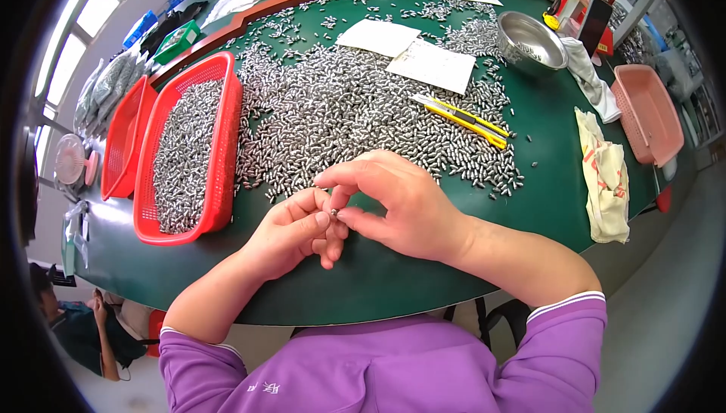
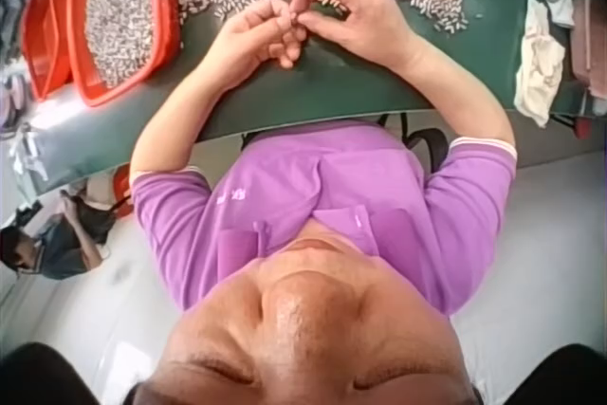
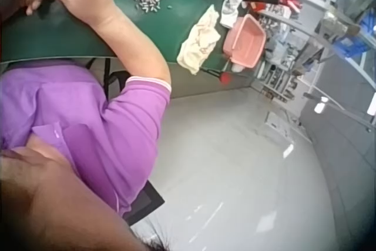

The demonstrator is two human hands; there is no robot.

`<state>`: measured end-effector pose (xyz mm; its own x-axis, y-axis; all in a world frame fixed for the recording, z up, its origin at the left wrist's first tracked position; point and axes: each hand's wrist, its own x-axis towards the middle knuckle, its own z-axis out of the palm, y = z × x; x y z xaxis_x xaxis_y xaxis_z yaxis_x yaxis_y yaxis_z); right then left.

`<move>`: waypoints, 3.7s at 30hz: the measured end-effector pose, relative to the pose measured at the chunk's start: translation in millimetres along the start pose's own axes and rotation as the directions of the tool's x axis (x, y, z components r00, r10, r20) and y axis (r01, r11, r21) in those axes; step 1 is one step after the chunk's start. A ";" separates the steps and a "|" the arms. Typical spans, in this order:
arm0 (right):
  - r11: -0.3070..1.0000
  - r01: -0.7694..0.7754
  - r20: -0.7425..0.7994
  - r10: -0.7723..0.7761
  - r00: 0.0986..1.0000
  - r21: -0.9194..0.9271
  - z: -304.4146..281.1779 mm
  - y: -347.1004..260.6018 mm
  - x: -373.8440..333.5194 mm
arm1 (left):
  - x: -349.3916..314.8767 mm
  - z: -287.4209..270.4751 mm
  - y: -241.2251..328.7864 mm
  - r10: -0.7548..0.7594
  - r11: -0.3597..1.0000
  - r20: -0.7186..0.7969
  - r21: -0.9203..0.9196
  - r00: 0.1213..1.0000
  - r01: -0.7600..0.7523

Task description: Sorting through a large pile of small metal components at a workbench in a manufacturing environment.

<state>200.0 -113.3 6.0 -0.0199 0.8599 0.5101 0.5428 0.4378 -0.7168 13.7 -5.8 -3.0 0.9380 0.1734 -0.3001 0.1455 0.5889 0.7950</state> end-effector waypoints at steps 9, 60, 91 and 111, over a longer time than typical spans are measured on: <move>0.996 0.050 -0.038 -0.053 0.998 -0.078 0.0 -1.1 1.8 | 0.9 -0.4 -0.8 -0.006 0.999 -0.001 0.033 1.000 0.006; 0.936 0.225 0.060 -0.216 0.974 -0.270 -3.1 -2.0 3.9 | 2.2 -3.4 -6.2 0.094 0.993 -0.019 -0.074 0.995 -0.095; 0.939 0.277 -0.068 -0.295 0.953 -0.204 -0.6 -2.0 4.4 | 1.5 -2.8 -4.7 0.027 0.996 -0.020 -0.082 0.999 -0.029; 0.936 0.194 -0.021 -0.209 0.978 -0.294 -2.5 -0.3 6.1 | 5.1 -5.6 -6.4 0.164 0.981 -0.067 -0.089 0.984 -0.170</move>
<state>201.8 -108.9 10.5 -0.1153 0.7434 0.6588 0.7508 0.4995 -0.4323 15.8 -4.2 -12.5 0.9260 0.3201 -0.2000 -0.0445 0.6188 0.7843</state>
